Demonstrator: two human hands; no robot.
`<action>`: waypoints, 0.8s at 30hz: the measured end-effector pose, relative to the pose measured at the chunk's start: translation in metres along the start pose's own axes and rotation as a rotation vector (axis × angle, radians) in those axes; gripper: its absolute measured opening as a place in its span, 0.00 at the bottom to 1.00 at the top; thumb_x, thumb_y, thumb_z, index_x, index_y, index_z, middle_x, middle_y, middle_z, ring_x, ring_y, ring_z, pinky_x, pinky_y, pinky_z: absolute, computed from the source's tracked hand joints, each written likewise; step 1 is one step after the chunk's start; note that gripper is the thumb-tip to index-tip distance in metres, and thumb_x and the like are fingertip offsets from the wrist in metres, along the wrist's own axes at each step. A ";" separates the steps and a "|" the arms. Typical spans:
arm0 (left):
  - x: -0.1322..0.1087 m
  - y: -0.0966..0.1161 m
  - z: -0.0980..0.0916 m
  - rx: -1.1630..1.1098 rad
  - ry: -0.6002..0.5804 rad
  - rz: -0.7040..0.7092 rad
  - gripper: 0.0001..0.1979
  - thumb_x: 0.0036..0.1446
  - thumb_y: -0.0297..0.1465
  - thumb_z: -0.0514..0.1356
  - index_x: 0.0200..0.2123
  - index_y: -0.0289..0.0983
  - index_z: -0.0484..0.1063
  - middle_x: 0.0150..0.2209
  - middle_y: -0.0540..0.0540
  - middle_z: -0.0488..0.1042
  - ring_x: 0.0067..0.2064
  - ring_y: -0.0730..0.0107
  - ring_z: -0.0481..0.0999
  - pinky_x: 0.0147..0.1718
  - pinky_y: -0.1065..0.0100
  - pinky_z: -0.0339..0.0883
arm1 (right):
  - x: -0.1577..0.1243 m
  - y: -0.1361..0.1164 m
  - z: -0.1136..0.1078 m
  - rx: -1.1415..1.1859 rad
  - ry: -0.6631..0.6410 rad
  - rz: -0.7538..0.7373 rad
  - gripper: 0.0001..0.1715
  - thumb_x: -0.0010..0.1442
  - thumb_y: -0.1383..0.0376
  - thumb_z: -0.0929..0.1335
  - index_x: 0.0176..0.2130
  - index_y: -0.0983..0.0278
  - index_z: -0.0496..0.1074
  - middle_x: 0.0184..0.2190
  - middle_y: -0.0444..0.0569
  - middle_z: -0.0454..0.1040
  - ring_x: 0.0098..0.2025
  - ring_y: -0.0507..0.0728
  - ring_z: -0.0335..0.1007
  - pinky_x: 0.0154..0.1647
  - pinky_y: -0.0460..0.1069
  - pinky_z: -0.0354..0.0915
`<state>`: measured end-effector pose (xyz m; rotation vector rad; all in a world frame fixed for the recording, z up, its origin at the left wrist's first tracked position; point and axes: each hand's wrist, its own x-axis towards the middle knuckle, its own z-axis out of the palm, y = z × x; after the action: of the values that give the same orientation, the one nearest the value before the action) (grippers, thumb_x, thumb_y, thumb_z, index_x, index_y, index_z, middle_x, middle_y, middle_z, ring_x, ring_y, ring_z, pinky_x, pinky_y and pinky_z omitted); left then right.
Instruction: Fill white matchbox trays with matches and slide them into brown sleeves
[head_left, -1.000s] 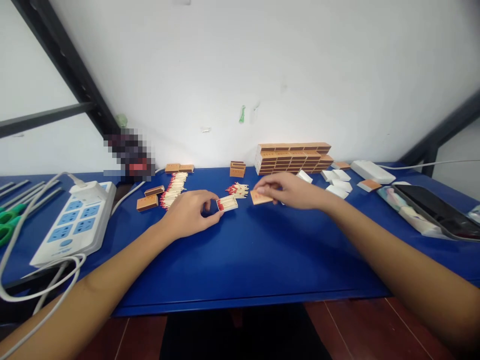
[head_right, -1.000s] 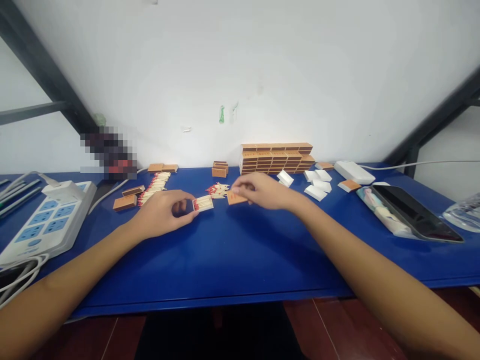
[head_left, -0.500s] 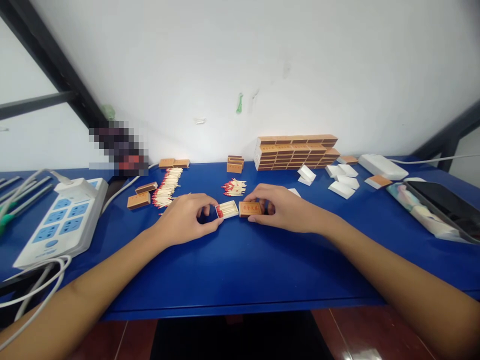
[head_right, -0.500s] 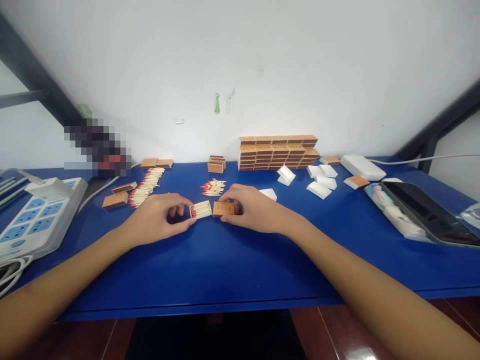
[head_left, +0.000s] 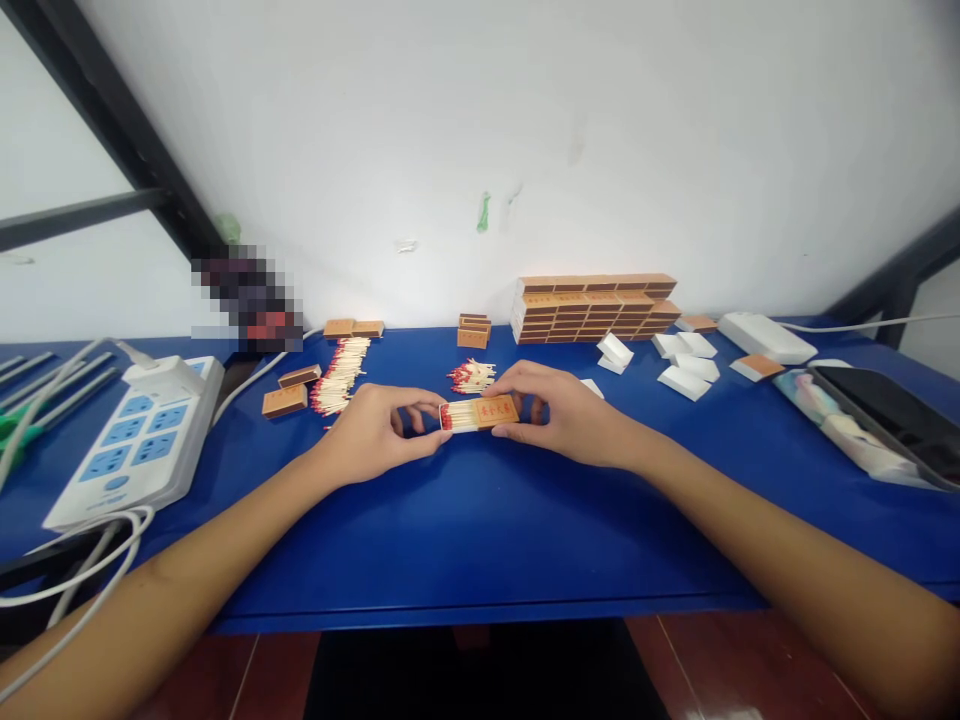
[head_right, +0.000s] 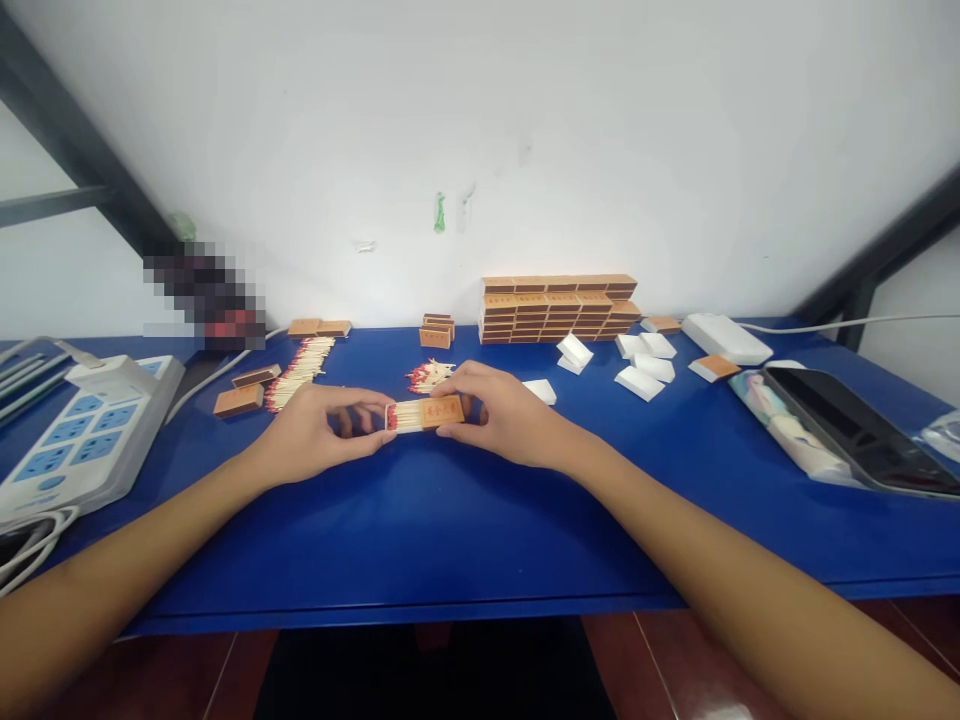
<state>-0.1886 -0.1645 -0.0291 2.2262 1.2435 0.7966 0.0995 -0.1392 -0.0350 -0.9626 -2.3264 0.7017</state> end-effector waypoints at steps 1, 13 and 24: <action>-0.001 0.001 0.000 -0.019 0.004 -0.010 0.15 0.56 0.38 0.70 0.45 0.37 0.84 0.30 0.51 0.81 0.24 0.76 0.71 0.25 0.74 0.69 | 0.000 -0.002 0.001 0.009 0.003 -0.009 0.21 0.64 0.56 0.75 0.55 0.55 0.77 0.49 0.51 0.74 0.35 0.54 0.69 0.35 0.51 0.71; -0.004 0.005 0.002 -0.191 -0.083 0.029 0.19 0.44 0.39 0.80 0.39 0.39 0.85 0.26 0.53 0.80 0.26 0.74 0.73 0.29 0.72 0.68 | -0.007 -0.031 0.027 0.092 -0.008 -0.230 0.20 0.69 0.61 0.72 0.60 0.55 0.75 0.53 0.51 0.77 0.48 0.58 0.77 0.48 0.54 0.76; -0.002 0.003 0.002 -0.760 -0.303 -0.240 0.27 0.56 0.39 0.74 0.56 0.35 0.78 0.31 0.47 0.83 0.34 0.67 0.82 0.40 0.65 0.76 | -0.009 -0.041 0.037 -0.066 0.184 -0.385 0.27 0.68 0.60 0.74 0.64 0.53 0.70 0.55 0.53 0.79 0.56 0.60 0.77 0.57 0.57 0.75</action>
<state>-0.1864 -0.1680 -0.0297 1.4817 0.8435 0.6571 0.0623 -0.1806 -0.0380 -0.5526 -2.2868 0.3656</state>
